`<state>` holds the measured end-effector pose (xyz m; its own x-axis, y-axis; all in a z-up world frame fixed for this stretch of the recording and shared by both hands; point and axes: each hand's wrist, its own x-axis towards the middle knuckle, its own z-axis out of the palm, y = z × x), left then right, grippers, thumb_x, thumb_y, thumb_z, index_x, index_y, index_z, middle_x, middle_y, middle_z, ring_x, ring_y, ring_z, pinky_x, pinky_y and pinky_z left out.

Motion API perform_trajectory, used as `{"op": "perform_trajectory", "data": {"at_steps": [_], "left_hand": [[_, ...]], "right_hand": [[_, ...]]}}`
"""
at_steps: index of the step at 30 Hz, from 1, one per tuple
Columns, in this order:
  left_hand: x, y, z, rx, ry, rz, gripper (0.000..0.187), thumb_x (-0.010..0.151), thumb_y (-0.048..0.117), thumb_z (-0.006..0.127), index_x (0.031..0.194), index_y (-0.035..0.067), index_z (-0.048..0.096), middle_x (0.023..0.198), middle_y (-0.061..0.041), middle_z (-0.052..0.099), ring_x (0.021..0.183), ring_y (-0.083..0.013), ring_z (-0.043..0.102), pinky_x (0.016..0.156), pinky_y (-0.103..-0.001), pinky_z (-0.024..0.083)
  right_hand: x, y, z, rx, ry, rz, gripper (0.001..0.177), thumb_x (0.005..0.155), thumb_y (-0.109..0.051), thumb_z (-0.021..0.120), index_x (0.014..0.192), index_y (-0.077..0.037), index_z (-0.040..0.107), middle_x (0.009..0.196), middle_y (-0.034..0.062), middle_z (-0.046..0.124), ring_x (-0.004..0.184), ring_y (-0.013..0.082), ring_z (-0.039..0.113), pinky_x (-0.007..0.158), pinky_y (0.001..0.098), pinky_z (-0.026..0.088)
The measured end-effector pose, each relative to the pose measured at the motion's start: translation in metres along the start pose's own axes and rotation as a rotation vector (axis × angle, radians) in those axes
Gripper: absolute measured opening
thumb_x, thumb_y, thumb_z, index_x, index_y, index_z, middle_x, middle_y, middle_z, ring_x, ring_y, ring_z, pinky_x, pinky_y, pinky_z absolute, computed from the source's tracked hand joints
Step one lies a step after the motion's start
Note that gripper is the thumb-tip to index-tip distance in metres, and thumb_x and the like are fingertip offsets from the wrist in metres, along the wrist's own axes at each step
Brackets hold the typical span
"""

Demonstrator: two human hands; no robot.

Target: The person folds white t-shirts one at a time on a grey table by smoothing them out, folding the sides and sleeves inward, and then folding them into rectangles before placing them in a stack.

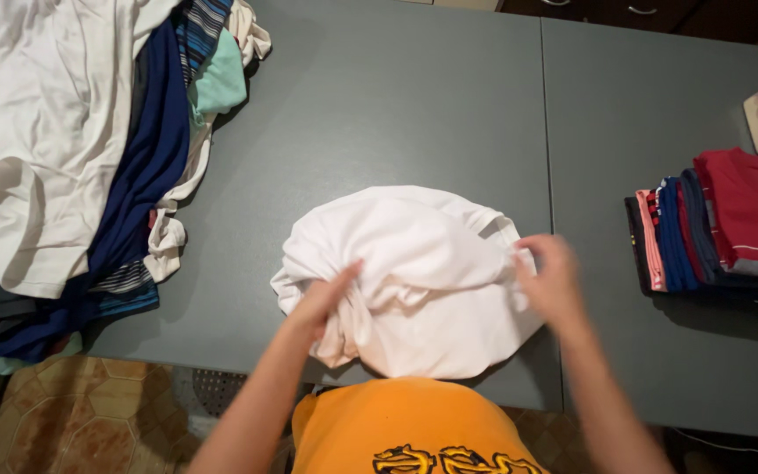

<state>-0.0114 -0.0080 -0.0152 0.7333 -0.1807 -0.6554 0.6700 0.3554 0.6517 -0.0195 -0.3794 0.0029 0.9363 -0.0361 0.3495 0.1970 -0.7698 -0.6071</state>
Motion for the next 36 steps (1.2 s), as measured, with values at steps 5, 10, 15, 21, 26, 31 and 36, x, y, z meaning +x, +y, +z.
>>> {"op": "perform_trajectory", "data": {"at_steps": [5,10,15,21,26,31,36], "left_hand": [[-0.005,-0.023,0.001,0.846,-0.081,0.092,0.08,0.073,0.048,0.09,0.122,-0.011,0.065,0.115,-0.018,0.073,0.103,-0.0243,0.073,0.084,-0.027,0.058],[-0.01,-0.021,0.024,0.204,-0.075,0.189,0.067,0.084,0.038,0.081,0.13,-0.007,0.059,0.121,-0.016,0.071,0.103,-0.0242,0.071,0.084,-0.034,0.059],[-0.019,-0.012,0.044,-0.385,-0.205,0.026,0.055,0.093,0.034,0.068,0.131,-0.005,0.06,0.12,-0.019,0.071,0.099,-0.027,0.073,0.083,-0.038,0.062],[-0.025,-0.013,0.042,0.362,-0.304,-0.093,0.057,0.085,0.037,0.077,0.128,0.0,0.07,0.126,-0.008,0.074,0.106,-0.0118,0.072,0.091,-0.024,0.055],[-0.018,-0.016,0.043,0.351,-0.303,-0.102,0.056,0.084,0.033,0.082,0.121,-0.007,0.069,0.118,-0.016,0.076,0.1,-0.0191,0.074,0.088,-0.031,0.057],[-0.007,-0.019,0.047,-0.112,-0.419,-0.173,0.05,0.09,0.031,0.072,0.128,-0.001,0.066,0.116,-0.014,0.074,0.099,-0.023,0.074,0.088,-0.037,0.06],[-0.007,-0.02,0.048,-0.32,-0.481,-0.136,0.051,0.094,0.032,0.07,0.132,-0.002,0.063,0.118,-0.015,0.073,0.1,-0.0254,0.074,0.089,-0.039,0.061]], "right_hand": [[-0.022,-0.057,0.052,0.62,-0.593,0.194,0.026,0.088,0.004,0.051,0.094,-0.003,0.075,0.097,0.0092,0.079,0.09,0.0164,0.071,0.085,0.0302,0.058],[-0.011,-0.1,0.052,0.473,-0.392,-0.113,0.032,0.093,0.002,0.053,0.121,0.0,0.068,0.124,0.0148,0.069,0.12,0.0279,0.061,0.099,0.0356,0.051],[0.007,-0.096,0.055,0.073,-0.399,-0.117,0.021,0.096,-0.008,0.064,0.117,-0.003,0.069,0.112,0.0113,0.074,0.116,0.0295,0.065,0.119,0.0466,0.037],[0.031,-0.079,0.047,0.357,-0.221,0.335,0.025,0.094,-0.012,0.058,0.116,-0.011,0.071,0.104,0.0068,0.071,0.093,0.026,0.068,0.088,0.0439,0.057],[0.02,-0.074,0.052,0.108,0.147,0.006,0.02,0.088,-0.004,0.076,0.103,-0.002,0.063,0.101,0.0097,0.063,0.092,0.0185,0.059,0.082,0.0317,0.05],[-0.003,-0.068,0.056,0.605,-0.345,0.175,0.023,0.09,-0.004,0.068,0.113,-0.004,0.064,0.108,0.0084,0.068,0.101,0.0172,0.065,0.084,0.0303,0.055],[-0.03,-0.069,0.062,0.342,-0.874,0.25,0.051,0.079,-0.002,0.069,0.129,-0.001,0.058,0.119,0.0152,0.072,0.109,0.022,0.069,0.094,0.0307,0.052]]}}
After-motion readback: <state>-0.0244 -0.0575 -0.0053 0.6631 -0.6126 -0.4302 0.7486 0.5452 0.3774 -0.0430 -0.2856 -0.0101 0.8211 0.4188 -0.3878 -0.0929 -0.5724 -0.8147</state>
